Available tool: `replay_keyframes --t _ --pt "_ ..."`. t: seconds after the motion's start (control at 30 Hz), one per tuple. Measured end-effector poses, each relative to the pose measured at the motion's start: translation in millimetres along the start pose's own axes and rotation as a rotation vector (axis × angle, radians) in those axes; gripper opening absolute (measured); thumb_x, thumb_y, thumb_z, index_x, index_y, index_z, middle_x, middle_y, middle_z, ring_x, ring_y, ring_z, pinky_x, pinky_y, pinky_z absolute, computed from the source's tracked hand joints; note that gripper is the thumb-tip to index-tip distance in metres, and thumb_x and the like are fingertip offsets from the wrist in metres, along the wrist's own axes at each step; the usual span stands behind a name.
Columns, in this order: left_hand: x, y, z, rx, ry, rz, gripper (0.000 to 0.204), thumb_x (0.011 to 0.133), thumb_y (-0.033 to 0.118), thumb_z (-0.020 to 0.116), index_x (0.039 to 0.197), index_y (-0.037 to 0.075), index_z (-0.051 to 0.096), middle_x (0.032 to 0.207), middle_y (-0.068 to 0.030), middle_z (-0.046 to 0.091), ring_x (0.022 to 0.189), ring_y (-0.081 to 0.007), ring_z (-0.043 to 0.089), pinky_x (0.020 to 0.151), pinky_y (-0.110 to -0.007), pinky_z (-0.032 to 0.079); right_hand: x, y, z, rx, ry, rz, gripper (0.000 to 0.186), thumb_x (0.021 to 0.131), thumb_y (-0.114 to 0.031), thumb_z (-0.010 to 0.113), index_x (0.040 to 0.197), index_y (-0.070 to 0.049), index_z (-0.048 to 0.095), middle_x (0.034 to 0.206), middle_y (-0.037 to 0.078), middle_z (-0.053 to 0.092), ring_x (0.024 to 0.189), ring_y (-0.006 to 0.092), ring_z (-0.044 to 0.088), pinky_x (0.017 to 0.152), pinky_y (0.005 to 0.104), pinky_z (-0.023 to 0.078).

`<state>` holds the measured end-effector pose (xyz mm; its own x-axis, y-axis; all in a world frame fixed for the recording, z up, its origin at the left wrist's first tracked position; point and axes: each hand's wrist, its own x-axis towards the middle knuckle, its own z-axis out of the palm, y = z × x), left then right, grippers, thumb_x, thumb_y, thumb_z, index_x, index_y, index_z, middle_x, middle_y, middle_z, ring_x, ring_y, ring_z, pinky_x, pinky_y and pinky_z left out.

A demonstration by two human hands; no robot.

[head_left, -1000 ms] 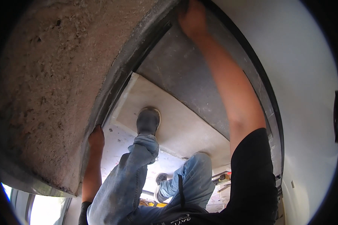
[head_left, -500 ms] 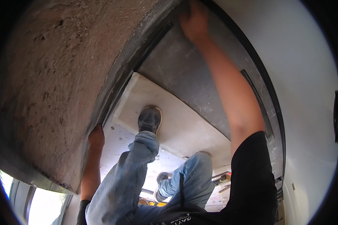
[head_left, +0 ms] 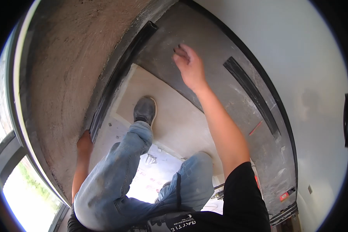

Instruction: The person is installing a black metal trim piece along the base of a window frame during interior renovation.

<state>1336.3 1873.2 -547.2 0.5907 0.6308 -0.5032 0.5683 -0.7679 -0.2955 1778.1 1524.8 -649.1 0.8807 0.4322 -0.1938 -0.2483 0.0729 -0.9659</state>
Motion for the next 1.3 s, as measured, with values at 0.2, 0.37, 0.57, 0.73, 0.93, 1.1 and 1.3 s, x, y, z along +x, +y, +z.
replay_keyframes --t 0.2,0.37,0.57,0.73,0.93,1.1,1.3 --pt "-88 -7 -28 -0.01 0.071 0.177 0.025 0.098 0.024 0.057 0.115 0.007 0.062 0.105 -0.0222 0.067 0.099 -0.0444 0.061 0.086 -0.053 0.049 -127 -87 -49 -0.122 0.065 -0.108 0.046 0.097 -0.015 0.067 0.135 0.006 0.052 0.131 0.021 0.063 0.104 0.0162 0.066 0.092 0.0308 0.053" --pt "-182 -40 -50 -0.352 0.391 0.278 0.025 0.1 0.026 0.058 0.104 0.001 0.062 0.098 -0.0223 0.064 0.092 -0.0419 0.06 0.084 -0.051 0.048 -200 -197 -21 -0.265 0.096 -0.372 0.046 0.095 -0.016 0.069 0.134 0.003 0.054 0.128 0.018 0.063 0.1 0.0188 0.067 0.09 0.0317 0.054" --pt "-315 -62 -101 -0.636 0.599 0.194 0.032 0.108 0.03 0.045 0.101 0.001 0.056 0.088 -0.0249 0.061 0.085 -0.0449 0.059 0.077 -0.047 0.048 -255 -344 40 -0.434 0.287 -0.82 0.052 0.095 -0.026 0.071 0.134 0.004 0.053 0.109 0.018 0.067 0.09 0.0237 0.067 0.081 0.0349 0.055" --pt "-389 -68 -113 -0.617 0.785 0.251 0.026 0.106 0.024 0.046 0.098 0.002 0.057 0.086 -0.0237 0.06 0.08 -0.0455 0.06 0.072 -0.047 0.049 -306 -418 40 -0.472 0.461 -0.851 0.044 0.094 -0.03 0.072 0.121 0.003 0.064 0.094 0.014 0.072 0.083 0.022 0.07 0.079 0.0344 0.054" --pt "-430 -60 -87 -0.528 0.957 0.311 0.018 0.101 0.017 0.055 0.091 0.004 0.058 0.078 -0.0173 0.059 0.07 -0.0385 0.061 0.063 -0.044 0.048 -335 -429 8 -0.629 0.452 -0.563 0.03 0.092 -0.026 0.071 0.108 -0.001 0.071 0.089 0.01 0.075 0.082 0.0198 0.071 0.08 0.033 0.054" --pt "-432 -36 -69 -0.59 0.889 0.402 0.017 0.099 0.019 0.059 0.089 0.005 0.059 0.077 -0.0173 0.06 0.071 -0.0387 0.062 0.065 -0.044 0.05 -343 -403 -33 -0.678 0.478 -0.389 0.028 0.093 -0.026 0.069 0.101 0.0 0.073 0.084 0.01 0.074 0.082 0.0213 0.07 0.077 0.0335 0.052" --pt "-434 -19 -39 -0.598 0.677 0.499 0.031 0.094 0.032 0.069 0.092 0.003 0.059 0.081 -0.0175 0.065 0.076 -0.0392 0.065 0.068 -0.044 0.052 -365 -374 -60 -0.995 0.543 -0.274 0.024 0.096 -0.02 0.062 0.103 0.002 0.069 0.1 0.015 0.071 0.097 0.0336 0.067 0.088 0.0416 0.051"
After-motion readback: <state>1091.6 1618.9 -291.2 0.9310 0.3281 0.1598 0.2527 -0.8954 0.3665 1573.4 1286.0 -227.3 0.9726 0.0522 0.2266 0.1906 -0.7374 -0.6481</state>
